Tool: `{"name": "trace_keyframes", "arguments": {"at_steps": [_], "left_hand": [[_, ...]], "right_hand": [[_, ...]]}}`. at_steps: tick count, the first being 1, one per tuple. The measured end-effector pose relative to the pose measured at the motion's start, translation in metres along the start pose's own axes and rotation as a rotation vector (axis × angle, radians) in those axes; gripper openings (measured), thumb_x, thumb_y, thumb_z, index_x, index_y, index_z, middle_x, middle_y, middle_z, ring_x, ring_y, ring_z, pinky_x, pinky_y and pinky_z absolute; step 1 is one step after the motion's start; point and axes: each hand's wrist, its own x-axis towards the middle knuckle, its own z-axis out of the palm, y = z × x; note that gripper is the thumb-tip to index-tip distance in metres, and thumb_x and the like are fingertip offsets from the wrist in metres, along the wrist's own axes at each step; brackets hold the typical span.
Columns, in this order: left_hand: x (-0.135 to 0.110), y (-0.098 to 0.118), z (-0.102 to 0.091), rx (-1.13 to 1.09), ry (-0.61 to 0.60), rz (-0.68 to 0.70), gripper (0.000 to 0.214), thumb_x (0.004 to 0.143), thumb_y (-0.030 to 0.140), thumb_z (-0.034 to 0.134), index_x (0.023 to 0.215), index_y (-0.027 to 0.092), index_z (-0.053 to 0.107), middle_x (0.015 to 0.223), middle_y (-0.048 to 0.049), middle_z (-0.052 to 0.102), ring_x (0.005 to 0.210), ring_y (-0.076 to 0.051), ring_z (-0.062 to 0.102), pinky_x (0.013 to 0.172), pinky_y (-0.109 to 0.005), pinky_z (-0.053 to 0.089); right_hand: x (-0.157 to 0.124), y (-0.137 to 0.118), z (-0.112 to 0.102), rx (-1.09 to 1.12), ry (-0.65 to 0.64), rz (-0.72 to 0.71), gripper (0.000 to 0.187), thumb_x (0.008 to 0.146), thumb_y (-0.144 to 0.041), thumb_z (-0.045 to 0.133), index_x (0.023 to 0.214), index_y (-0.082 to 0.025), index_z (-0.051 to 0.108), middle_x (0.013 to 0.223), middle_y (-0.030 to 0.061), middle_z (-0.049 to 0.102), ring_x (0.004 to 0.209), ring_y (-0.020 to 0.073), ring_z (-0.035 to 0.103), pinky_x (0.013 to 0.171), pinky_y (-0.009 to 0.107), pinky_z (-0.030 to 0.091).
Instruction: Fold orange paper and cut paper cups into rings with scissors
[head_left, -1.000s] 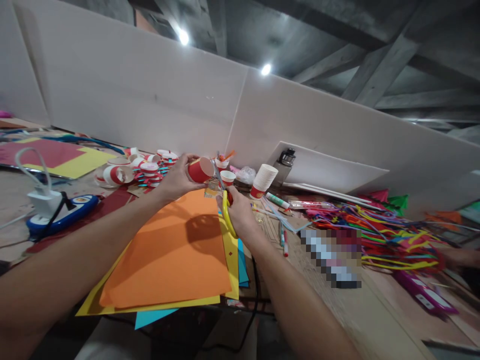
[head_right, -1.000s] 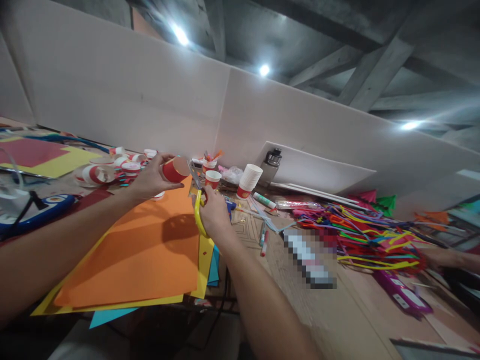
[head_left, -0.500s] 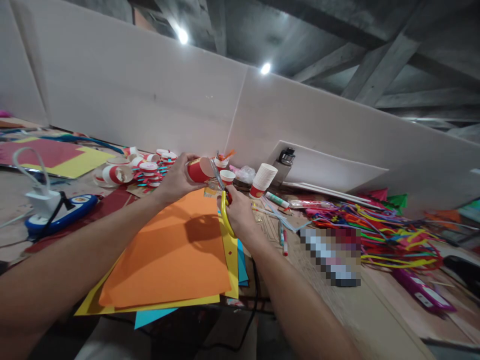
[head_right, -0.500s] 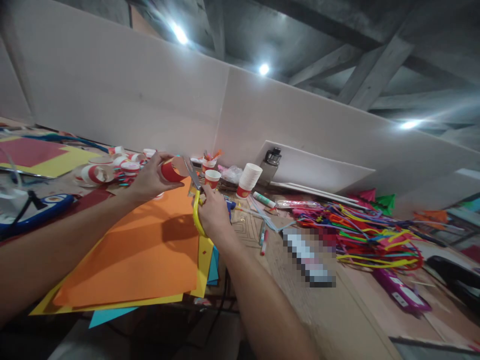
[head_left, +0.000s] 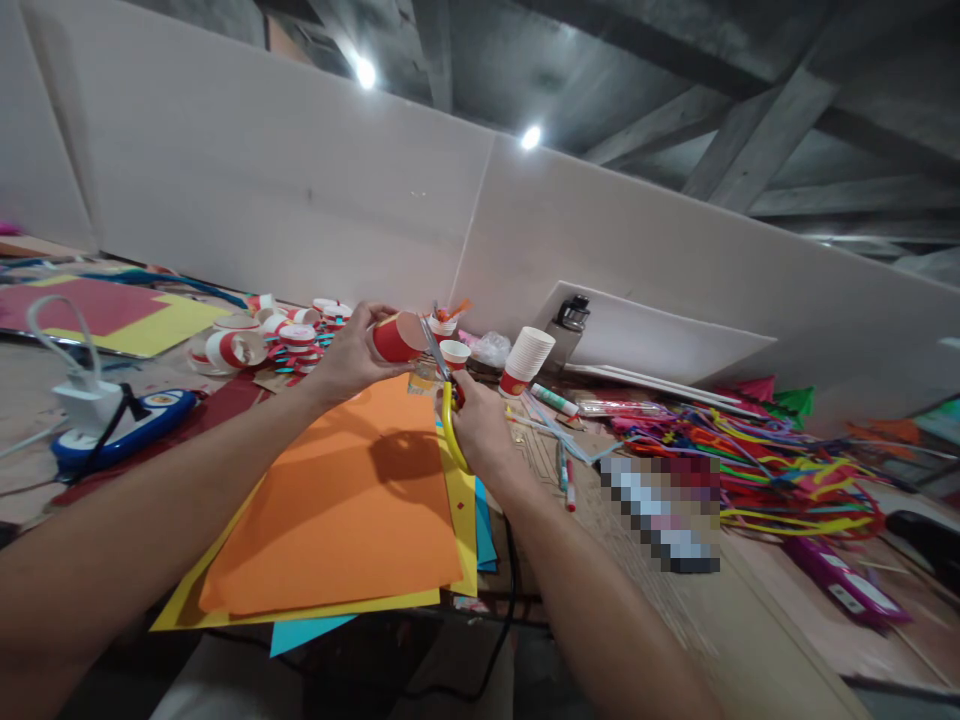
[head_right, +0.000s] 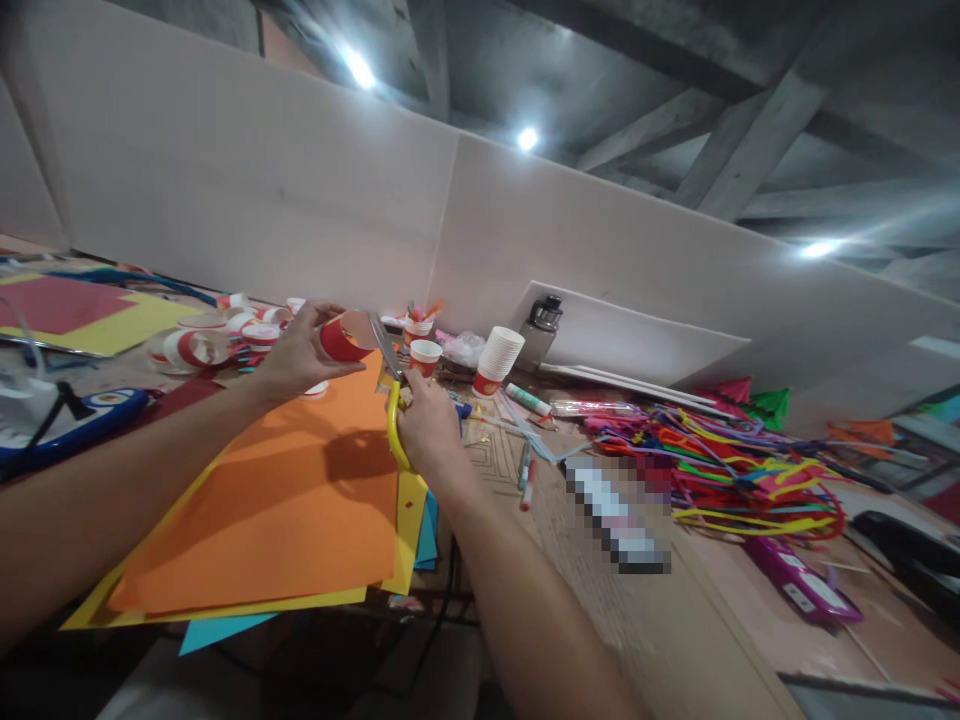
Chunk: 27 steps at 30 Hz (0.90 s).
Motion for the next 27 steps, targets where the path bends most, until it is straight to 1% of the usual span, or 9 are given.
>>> {"name": "trace_keyframes", "arguments": {"at_steps": [2,5,11,14,18,22,27], "left_hand": [[0.001,0.001,-0.001,-0.028,-0.006,-0.015,0.074,0.055,0.042,0.085,0.113,0.024,0.043,0.112,-0.0063,0.055,0.1,-0.021,0.061,0.083,-0.035,0.052],[0.003,0.005,-0.004,0.001,0.018,-0.025,0.075,0.052,0.043,0.086,0.109,0.023,0.043,0.109,-0.0058,0.054,0.099,-0.02,0.059,0.082,-0.034,0.051],[0.004,0.011,-0.008,0.053,0.031,-0.034,0.071,0.053,0.048,0.085,0.105,0.021,0.046,0.109,-0.0076,0.057,0.103,-0.023,0.058,0.085,-0.037,0.05],[0.003,0.012,-0.007,0.004,0.006,-0.053,0.07,0.053,0.046,0.085,0.105,0.021,0.046,0.11,-0.0078,0.058,0.102,-0.023,0.059,0.084,-0.036,0.051],[0.0,0.014,-0.003,-0.057,-0.031,-0.086,0.07,0.052,0.042,0.086,0.105,0.021,0.047,0.111,-0.0076,0.059,0.099,-0.022,0.06,0.082,-0.035,0.051],[0.0,0.014,-0.002,-0.097,-0.04,-0.101,0.069,0.052,0.039,0.087,0.105,0.022,0.047,0.111,-0.0073,0.059,0.101,-0.022,0.06,0.081,-0.034,0.052],[0.0,0.011,-0.004,-0.088,-0.023,-0.077,0.068,0.052,0.041,0.087,0.105,0.022,0.048,0.11,-0.0071,0.059,0.1,-0.022,0.06,0.08,-0.034,0.052]], "right_hand": [[0.0,0.0,-0.001,-0.012,0.004,-0.002,0.027,0.088,-0.026,0.048,0.109,-0.019,0.062,0.083,0.0059,0.068,0.071,0.0168,0.057,0.063,0.025,0.035],[-0.001,-0.001,-0.003,-0.039,0.01,-0.015,0.026,0.088,-0.026,0.048,0.108,-0.019,0.063,0.084,0.0065,0.069,0.072,0.0172,0.057,0.063,0.026,0.034],[-0.002,0.001,-0.006,-0.044,0.009,-0.027,0.026,0.088,-0.03,0.051,0.109,-0.019,0.061,0.082,0.0066,0.066,0.071,0.0178,0.056,0.063,0.026,0.034],[-0.001,0.001,-0.006,-0.018,0.006,-0.02,0.026,0.089,-0.031,0.051,0.111,-0.02,0.06,0.085,0.0067,0.063,0.075,0.0183,0.056,0.067,0.026,0.037],[-0.001,0.001,-0.007,-0.012,-0.001,0.03,0.028,0.088,-0.032,0.052,0.112,-0.021,0.06,0.089,0.0082,0.06,0.079,0.0202,0.056,0.072,0.028,0.04],[-0.001,0.0,-0.007,-0.025,-0.006,0.029,0.027,0.088,-0.03,0.052,0.112,-0.02,0.059,0.09,0.0091,0.06,0.083,0.0213,0.057,0.073,0.028,0.041],[-0.001,0.002,-0.005,-0.025,0.002,0.01,0.027,0.088,-0.029,0.053,0.113,-0.021,0.059,0.093,0.009,0.062,0.085,0.0212,0.058,0.074,0.028,0.041]]}}
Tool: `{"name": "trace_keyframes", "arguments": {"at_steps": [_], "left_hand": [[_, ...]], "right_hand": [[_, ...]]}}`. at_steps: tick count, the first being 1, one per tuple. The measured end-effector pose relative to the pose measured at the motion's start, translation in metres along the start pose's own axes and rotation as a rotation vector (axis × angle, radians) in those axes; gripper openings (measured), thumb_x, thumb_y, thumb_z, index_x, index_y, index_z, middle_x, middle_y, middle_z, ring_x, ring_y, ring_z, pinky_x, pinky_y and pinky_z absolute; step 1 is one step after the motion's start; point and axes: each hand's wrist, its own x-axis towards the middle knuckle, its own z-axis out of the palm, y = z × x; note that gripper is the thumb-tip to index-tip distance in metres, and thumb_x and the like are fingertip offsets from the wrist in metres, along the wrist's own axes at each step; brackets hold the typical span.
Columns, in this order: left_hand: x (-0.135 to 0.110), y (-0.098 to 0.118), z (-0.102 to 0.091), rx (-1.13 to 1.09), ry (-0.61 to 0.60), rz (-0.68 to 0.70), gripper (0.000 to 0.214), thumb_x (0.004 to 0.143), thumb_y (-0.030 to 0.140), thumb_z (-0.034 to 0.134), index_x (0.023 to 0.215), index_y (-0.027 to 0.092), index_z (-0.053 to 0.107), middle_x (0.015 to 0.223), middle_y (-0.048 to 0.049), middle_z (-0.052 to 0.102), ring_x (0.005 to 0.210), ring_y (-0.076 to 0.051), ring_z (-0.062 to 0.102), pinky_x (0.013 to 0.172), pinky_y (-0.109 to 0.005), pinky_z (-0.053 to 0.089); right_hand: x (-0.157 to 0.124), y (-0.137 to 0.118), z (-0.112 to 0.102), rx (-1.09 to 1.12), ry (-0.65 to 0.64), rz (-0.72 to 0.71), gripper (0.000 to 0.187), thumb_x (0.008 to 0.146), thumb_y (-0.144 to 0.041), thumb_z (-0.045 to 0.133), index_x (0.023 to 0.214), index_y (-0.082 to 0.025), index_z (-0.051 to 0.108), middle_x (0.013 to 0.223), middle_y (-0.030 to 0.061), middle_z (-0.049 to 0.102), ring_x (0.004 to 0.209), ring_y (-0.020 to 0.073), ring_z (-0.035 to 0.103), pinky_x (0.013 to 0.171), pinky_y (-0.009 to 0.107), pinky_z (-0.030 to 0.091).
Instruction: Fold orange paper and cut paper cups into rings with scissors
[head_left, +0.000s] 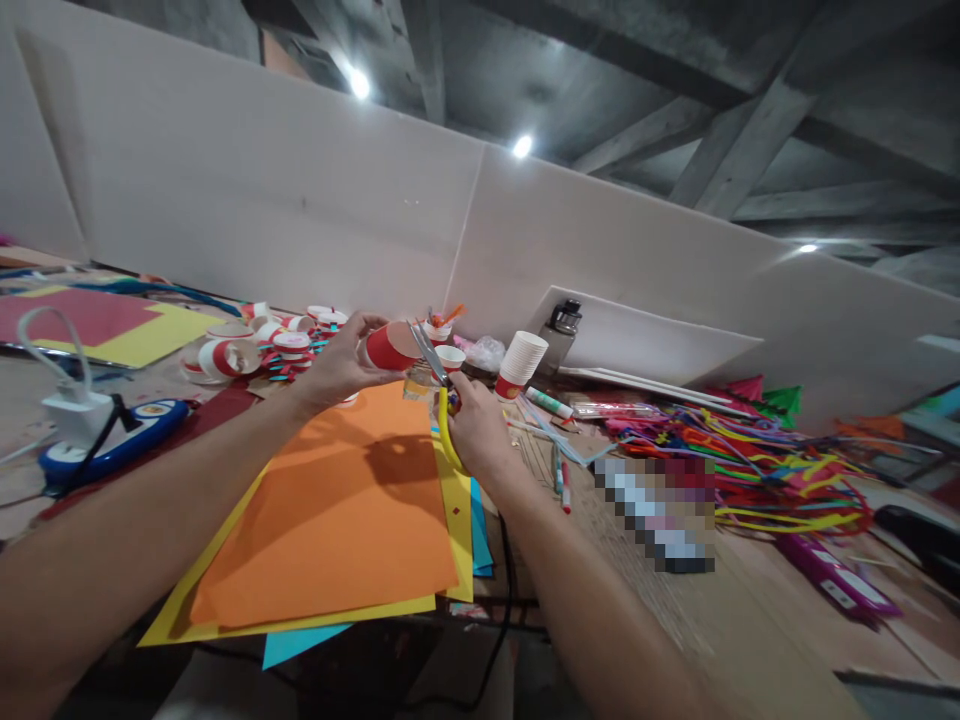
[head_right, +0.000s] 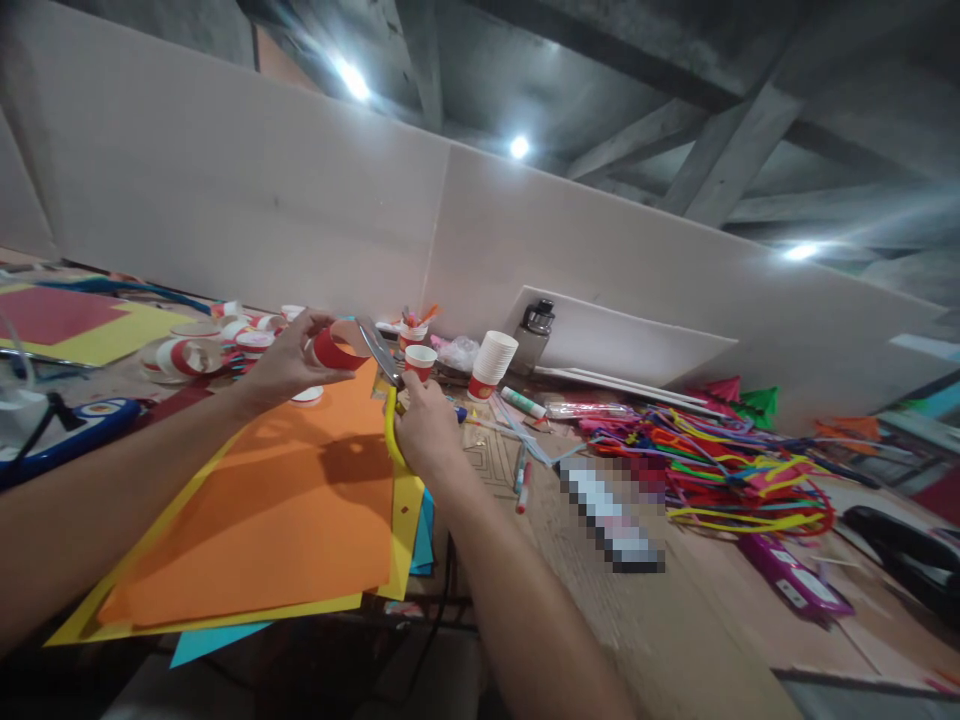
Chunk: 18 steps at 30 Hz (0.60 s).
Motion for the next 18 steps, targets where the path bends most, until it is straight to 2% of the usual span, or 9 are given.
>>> {"name": "trace_keyframes", "arguments": {"at_steps": [10,14,18], "left_hand": [[0.0,-0.005,-0.006,-0.008,-0.009,-0.042,0.067,0.055,0.038,0.086,0.11,0.022,0.051,0.108,-0.0071,0.064,0.092,-0.021,0.064,0.078,-0.035,0.054],[0.002,-0.013,-0.009,-0.111,-0.007,-0.117,0.065,0.058,0.035,0.085,0.114,0.022,0.054,0.107,-0.0069,0.064,0.089,-0.022,0.066,0.075,-0.034,0.055],[0.003,-0.015,-0.008,-0.277,0.053,-0.124,0.069,0.06,0.031,0.084,0.119,0.027,0.05,0.114,-0.0067,0.061,0.094,-0.021,0.066,0.076,-0.035,0.058]], "right_hand": [[-0.001,-0.001,-0.005,-0.075,0.005,-0.013,0.022,0.088,-0.026,0.05,0.108,-0.021,0.06,0.09,0.0091,0.065,0.08,0.0215,0.06,0.067,0.028,0.038],[-0.002,-0.001,-0.007,-0.079,0.0,-0.016,0.023,0.088,-0.025,0.05,0.108,-0.021,0.061,0.091,0.0089,0.066,0.081,0.0215,0.06,0.067,0.028,0.038],[-0.002,-0.002,-0.008,-0.068,-0.003,-0.011,0.024,0.089,-0.028,0.05,0.11,-0.021,0.06,0.088,0.0085,0.066,0.078,0.021,0.06,0.067,0.028,0.039]]}}
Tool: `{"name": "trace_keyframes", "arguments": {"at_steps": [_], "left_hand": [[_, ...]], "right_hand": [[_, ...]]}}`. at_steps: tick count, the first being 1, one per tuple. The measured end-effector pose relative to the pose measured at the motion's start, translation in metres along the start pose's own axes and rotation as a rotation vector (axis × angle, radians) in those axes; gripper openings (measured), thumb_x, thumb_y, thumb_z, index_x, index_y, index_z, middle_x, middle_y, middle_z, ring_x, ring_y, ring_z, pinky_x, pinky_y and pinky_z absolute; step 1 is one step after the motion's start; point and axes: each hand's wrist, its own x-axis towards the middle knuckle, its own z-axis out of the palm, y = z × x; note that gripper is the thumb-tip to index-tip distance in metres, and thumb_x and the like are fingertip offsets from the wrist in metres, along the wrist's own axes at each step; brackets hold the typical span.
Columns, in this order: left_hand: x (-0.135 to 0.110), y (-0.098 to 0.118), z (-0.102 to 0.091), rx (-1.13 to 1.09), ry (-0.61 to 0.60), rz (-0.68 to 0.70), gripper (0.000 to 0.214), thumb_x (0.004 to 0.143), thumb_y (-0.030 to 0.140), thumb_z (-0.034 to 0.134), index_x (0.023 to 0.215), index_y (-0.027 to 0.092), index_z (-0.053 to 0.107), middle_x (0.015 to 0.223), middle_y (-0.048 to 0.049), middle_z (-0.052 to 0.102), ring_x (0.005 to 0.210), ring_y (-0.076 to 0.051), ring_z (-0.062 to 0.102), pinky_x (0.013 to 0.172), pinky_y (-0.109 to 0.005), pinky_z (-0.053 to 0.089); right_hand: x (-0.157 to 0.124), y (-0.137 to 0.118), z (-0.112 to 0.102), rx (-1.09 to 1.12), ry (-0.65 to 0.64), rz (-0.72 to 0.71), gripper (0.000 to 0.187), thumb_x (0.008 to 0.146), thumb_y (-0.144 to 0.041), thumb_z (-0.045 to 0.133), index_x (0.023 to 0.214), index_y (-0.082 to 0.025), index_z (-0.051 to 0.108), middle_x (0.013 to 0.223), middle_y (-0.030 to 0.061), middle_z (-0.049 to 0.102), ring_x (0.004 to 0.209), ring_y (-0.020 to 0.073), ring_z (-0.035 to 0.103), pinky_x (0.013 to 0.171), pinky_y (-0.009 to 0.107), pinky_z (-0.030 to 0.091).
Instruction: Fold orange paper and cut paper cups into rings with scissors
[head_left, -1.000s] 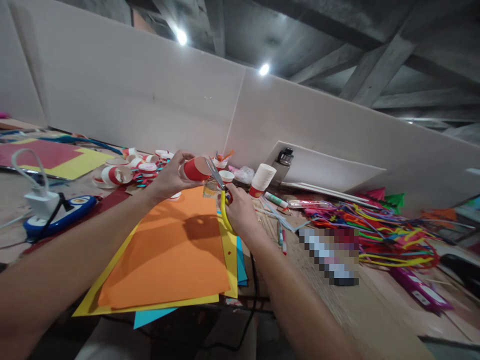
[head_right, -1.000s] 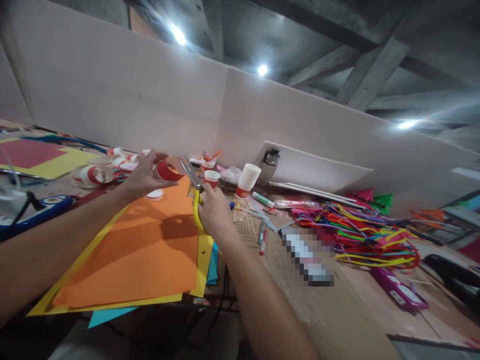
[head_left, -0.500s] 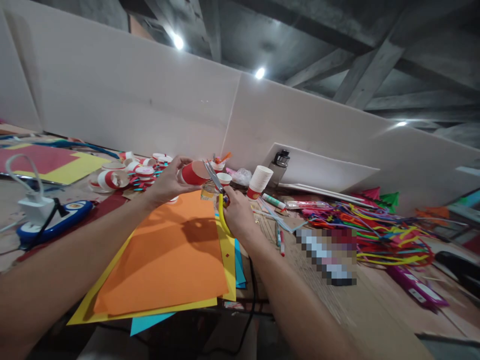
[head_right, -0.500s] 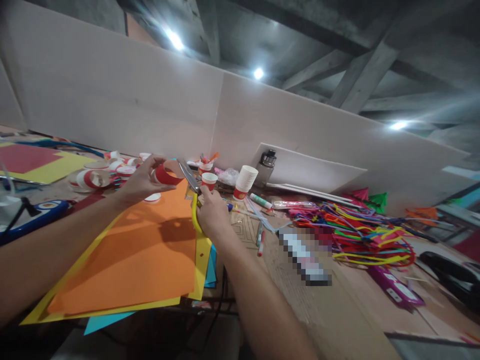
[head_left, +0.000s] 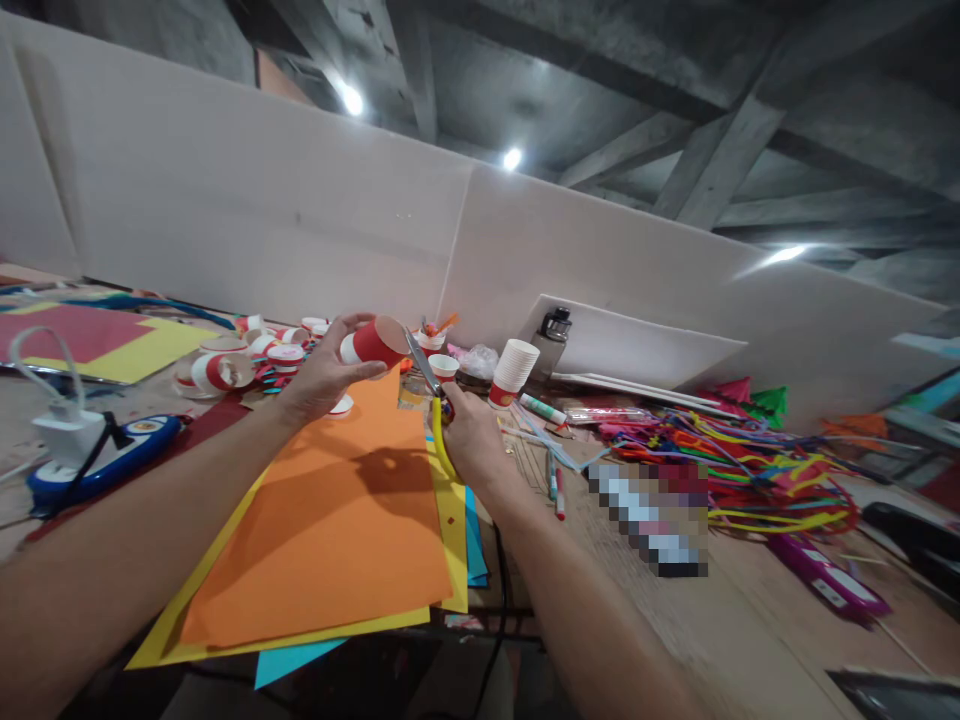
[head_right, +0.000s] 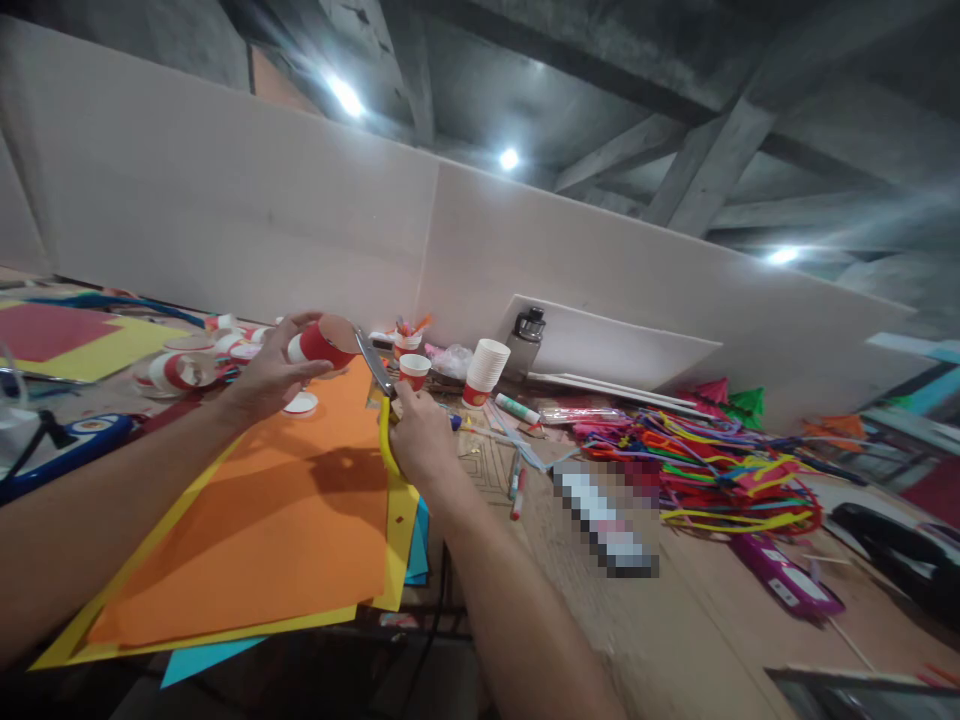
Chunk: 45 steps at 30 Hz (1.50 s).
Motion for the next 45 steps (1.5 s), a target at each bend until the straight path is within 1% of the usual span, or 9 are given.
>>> {"name": "trace_keyframes", "arguments": {"at_steps": [3,6,11,19,25,29,33,38,45], "left_hand": [[-0.001,0.005,0.004,-0.124,0.015,-0.018,0.064,0.059,0.03,0.084,0.112,0.028,0.049,0.113,-0.0057,0.06,0.097,-0.021,0.064,0.078,-0.04,0.06],[-0.004,0.011,0.008,-0.217,-0.009,-0.071,0.06,0.058,0.028,0.085,0.106,0.027,0.049,0.107,-0.0032,0.061,0.094,-0.021,0.065,0.079,-0.047,0.06],[-0.008,0.01,0.013,-0.25,-0.066,-0.127,0.063,0.057,0.024,0.085,0.108,0.028,0.049,0.103,-0.0026,0.063,0.091,-0.022,0.067,0.078,-0.049,0.061],[-0.013,0.003,0.018,-0.196,-0.105,-0.062,0.061,0.063,0.027,0.083,0.114,0.029,0.049,0.11,-0.0046,0.064,0.096,-0.022,0.067,0.083,-0.046,0.06],[-0.015,0.011,0.022,-0.366,-0.074,-0.104,0.064,0.064,0.024,0.083,0.118,0.028,0.048,0.115,-0.0055,0.064,0.097,-0.02,0.066,0.087,-0.043,0.057],[-0.017,0.013,0.021,-0.453,-0.089,-0.168,0.062,0.069,0.023,0.08,0.122,0.026,0.048,0.115,-0.0082,0.064,0.097,-0.022,0.066,0.079,-0.038,0.06],[-0.019,0.012,0.02,-0.47,-0.148,-0.196,0.059,0.075,0.027,0.075,0.126,0.022,0.047,0.113,-0.0109,0.065,0.098,-0.024,0.066,0.068,-0.031,0.06],[-0.019,0.01,0.021,-0.467,-0.163,-0.197,0.063,0.071,0.03,0.079,0.125,0.022,0.049,0.115,-0.0103,0.064,0.092,-0.022,0.066,0.063,-0.029,0.059],[-0.02,0.01,0.021,-0.433,-0.19,-0.209,0.06,0.067,0.029,0.081,0.119,0.021,0.052,0.115,-0.0108,0.064,0.089,-0.021,0.066,0.064,-0.029,0.058]], "right_hand": [[0.0,-0.001,-0.001,0.05,0.004,0.011,0.025,0.089,-0.03,0.052,0.11,-0.021,0.061,0.089,0.0081,0.064,0.08,0.0206,0.059,0.069,0.027,0.04],[-0.001,-0.001,0.0,0.104,0.023,0.012,0.032,0.088,-0.031,0.054,0.118,-0.022,0.058,0.095,0.0083,0.06,0.082,0.0194,0.057,0.072,0.027,0.042],[-0.002,0.0,0.003,0.111,0.037,0.003,0.036,0.088,-0.03,0.052,0.123,-0.022,0.055,0.094,0.0067,0.055,0.078,0.018,0.054,0.07,0.027,0.042],[-0.004,0.0,0.002,0.072,0.04,0.028,0.034,0.086,-0.028,0.052,0.12,-0.022,0.056,0.095,0.0084,0.055,0.079,0.0203,0.055,0.071,0.029,0.043],[-0.003,-0.001,0.001,0.108,0.073,0.046,0.036,0.085,-0.027,0.053,0.12,-0.022,0.056,0.098,0.0083,0.054,0.079,0.0199,0.055,0.071,0.03,0.044],[-0.001,0.0,0.002,0.2,0.106,0.046,0.034,0.086,-0.027,0.051,0.119,-0.02,0.056,0.096,0.0076,0.054,0.076,0.0181,0.054,0.071,0.03,0.045],[-0.001,0.001,0.003,0.196,0.109,0.03,0.035,0.086,-0.028,0.051,0.12,-0.02,0.056,0.096,0.0081,0.055,0.075,0.0185,0.053,0.071,0.031,0.045],[-0.003,0.001,0.002,0.143,0.121,-0.005,0.039,0.088,-0.03,0.051,0.126,-0.022,0.054,0.101,0.0102,0.055,0.083,0.0212,0.055,0.075,0.032,0.045],[-0.003,0.001,0.0,0.078,0.123,0.003,0.041,0.089,-0.032,0.048,0.129,-0.022,0.054,0.096,0.0091,0.055,0.077,0.0205,0.055,0.07,0.031,0.044]]}}
